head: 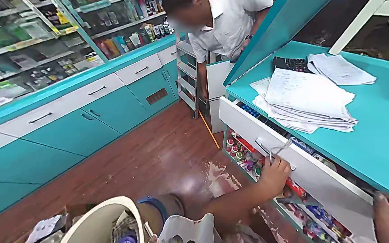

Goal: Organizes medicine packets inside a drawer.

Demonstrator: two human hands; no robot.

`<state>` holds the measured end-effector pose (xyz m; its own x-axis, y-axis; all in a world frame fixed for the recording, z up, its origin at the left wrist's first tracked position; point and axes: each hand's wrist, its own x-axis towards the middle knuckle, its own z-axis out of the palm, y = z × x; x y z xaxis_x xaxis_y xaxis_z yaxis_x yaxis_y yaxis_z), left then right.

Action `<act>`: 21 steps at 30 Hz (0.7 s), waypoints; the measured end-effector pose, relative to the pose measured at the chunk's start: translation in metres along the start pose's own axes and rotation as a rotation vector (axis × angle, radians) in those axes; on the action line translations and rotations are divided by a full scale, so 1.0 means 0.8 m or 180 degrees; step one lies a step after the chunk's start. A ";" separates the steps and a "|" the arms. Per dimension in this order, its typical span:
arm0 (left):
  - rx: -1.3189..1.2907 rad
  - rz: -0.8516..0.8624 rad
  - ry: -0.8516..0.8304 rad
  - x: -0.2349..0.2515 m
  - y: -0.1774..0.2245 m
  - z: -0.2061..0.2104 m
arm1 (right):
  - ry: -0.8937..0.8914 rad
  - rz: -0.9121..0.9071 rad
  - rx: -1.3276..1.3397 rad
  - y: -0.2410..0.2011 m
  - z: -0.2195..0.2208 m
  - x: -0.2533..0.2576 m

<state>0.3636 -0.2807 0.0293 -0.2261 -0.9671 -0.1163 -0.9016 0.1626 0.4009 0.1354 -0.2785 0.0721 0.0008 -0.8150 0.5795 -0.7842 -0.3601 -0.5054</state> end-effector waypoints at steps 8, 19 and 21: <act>0.0097 0.0042 0.0088 -0.035 -0.010 0.035 | -0.0646 0.0350 -0.0517 -0.044 0.016 -0.029; 0.0226 -0.0364 -0.0021 -0.050 0.012 0.033 | -0.0711 0.0277 -0.0451 -0.047 0.006 -0.042; 0.0145 -0.0397 0.0042 -0.051 0.013 0.034 | -0.0770 0.0344 -0.0498 -0.044 0.001 -0.037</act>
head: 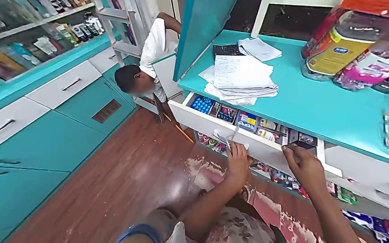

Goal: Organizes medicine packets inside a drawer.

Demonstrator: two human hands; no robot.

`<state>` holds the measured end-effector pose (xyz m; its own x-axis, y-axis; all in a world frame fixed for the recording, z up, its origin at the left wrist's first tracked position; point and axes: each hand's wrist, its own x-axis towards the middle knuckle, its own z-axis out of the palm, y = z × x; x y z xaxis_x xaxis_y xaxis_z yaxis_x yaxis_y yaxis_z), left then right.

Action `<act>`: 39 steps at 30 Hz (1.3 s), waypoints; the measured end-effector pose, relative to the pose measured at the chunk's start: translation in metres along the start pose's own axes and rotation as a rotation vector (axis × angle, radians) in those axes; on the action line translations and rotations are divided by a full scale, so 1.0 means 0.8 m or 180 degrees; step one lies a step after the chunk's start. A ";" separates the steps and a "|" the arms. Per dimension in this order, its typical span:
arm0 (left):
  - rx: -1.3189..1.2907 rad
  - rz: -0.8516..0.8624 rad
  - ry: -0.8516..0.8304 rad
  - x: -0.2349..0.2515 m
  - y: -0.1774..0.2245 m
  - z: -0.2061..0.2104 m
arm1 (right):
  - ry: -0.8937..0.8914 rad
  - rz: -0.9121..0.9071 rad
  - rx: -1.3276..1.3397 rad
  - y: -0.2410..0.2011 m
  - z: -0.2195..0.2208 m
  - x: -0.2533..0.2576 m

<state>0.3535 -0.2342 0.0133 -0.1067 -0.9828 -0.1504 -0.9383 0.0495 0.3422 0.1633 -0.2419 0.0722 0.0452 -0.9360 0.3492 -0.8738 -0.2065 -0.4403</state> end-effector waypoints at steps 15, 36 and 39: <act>-0.1543 0.0544 0.0082 -0.049 -0.066 -0.139 | -0.0304 0.0123 -0.0278 -0.018 -0.004 -0.009; 0.0488 0.1899 -0.1770 0.048 -0.183 -0.165 | -0.1260 0.0254 0.0273 -0.072 -0.052 -0.130; 0.0472 0.1883 -0.1818 0.030 -0.186 -0.171 | -0.1591 -0.0147 0.0405 -0.073 -0.060 -0.121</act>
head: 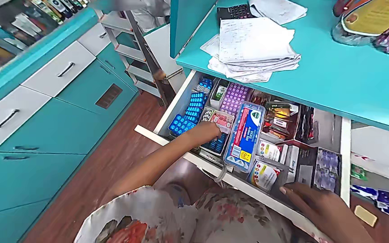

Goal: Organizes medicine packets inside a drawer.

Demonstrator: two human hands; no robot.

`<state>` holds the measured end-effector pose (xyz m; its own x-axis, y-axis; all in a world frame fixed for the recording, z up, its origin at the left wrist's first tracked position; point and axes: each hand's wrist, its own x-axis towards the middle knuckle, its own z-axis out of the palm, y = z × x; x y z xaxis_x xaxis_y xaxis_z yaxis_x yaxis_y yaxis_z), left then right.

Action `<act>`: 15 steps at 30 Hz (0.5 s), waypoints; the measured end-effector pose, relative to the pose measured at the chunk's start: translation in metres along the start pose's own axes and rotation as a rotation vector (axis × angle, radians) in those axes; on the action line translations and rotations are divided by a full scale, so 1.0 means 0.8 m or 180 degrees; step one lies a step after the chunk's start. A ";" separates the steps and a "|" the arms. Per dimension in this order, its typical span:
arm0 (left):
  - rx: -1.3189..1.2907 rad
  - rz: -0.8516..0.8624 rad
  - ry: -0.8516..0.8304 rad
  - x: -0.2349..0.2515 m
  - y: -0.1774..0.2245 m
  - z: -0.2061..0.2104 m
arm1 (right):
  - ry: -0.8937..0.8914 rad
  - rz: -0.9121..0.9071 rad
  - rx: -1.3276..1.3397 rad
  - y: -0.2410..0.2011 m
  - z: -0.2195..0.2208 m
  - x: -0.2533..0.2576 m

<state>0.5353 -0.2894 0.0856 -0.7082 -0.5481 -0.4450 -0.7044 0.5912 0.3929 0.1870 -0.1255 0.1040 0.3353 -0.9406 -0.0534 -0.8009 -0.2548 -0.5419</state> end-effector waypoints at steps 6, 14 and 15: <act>0.0135 0.0372 0.0353 -0.024 0.001 0.031 | 0.0412 -0.0539 0.0514 -0.018 -0.005 0.024; -0.0321 0.0678 0.1461 -0.026 -0.010 0.022 | 0.0688 -0.0689 0.0773 -0.038 0.000 0.033; -0.0558 0.0608 0.1378 -0.028 -0.010 0.019 | 0.0698 -0.0655 0.0794 -0.038 0.002 0.031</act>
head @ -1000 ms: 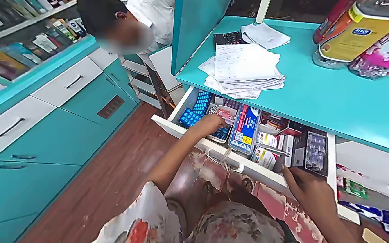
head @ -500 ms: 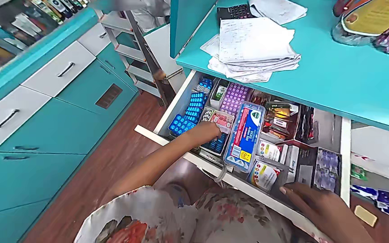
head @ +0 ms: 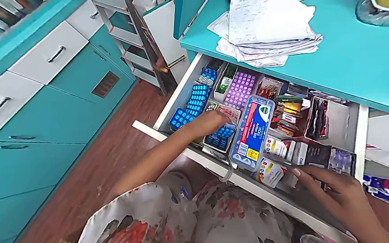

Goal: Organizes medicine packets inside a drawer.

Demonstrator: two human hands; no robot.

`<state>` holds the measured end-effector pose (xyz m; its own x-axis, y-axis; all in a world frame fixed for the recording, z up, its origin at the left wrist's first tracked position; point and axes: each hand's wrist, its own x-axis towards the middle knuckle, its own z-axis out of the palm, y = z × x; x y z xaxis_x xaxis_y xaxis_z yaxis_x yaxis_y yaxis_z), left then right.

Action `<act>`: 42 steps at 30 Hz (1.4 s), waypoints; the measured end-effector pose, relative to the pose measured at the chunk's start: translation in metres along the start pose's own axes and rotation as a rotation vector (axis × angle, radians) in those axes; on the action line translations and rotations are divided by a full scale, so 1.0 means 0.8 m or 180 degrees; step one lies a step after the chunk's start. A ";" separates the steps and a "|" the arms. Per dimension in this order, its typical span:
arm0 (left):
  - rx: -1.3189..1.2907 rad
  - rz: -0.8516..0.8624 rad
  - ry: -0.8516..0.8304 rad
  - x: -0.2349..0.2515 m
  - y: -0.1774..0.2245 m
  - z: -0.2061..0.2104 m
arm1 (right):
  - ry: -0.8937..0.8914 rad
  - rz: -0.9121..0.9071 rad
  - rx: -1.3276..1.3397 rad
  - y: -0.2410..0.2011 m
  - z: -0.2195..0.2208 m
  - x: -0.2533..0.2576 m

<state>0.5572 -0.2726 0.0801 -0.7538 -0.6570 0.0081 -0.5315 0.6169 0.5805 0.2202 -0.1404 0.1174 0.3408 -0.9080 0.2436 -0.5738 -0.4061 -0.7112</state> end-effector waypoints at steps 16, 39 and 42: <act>-0.1073 -0.0764 0.1884 -0.020 0.110 -0.025 | -0.0223 -0.1040 -0.1228 -0.067 0.042 0.097; -0.2893 -0.0624 0.2622 -0.030 0.154 -0.001 | 0.0416 -0.1630 -0.1040 -0.057 0.018 0.093; -0.2929 -0.0613 0.2618 -0.031 0.154 -0.002 | 0.0420 -0.1630 -0.1031 -0.057 0.018 0.092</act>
<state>0.5107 -0.1811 0.1525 -0.0529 -0.9834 0.1735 0.1112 0.1668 0.9797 0.2821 -0.1877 0.1583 0.5496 -0.5862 0.5952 -0.5657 -0.7854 -0.2512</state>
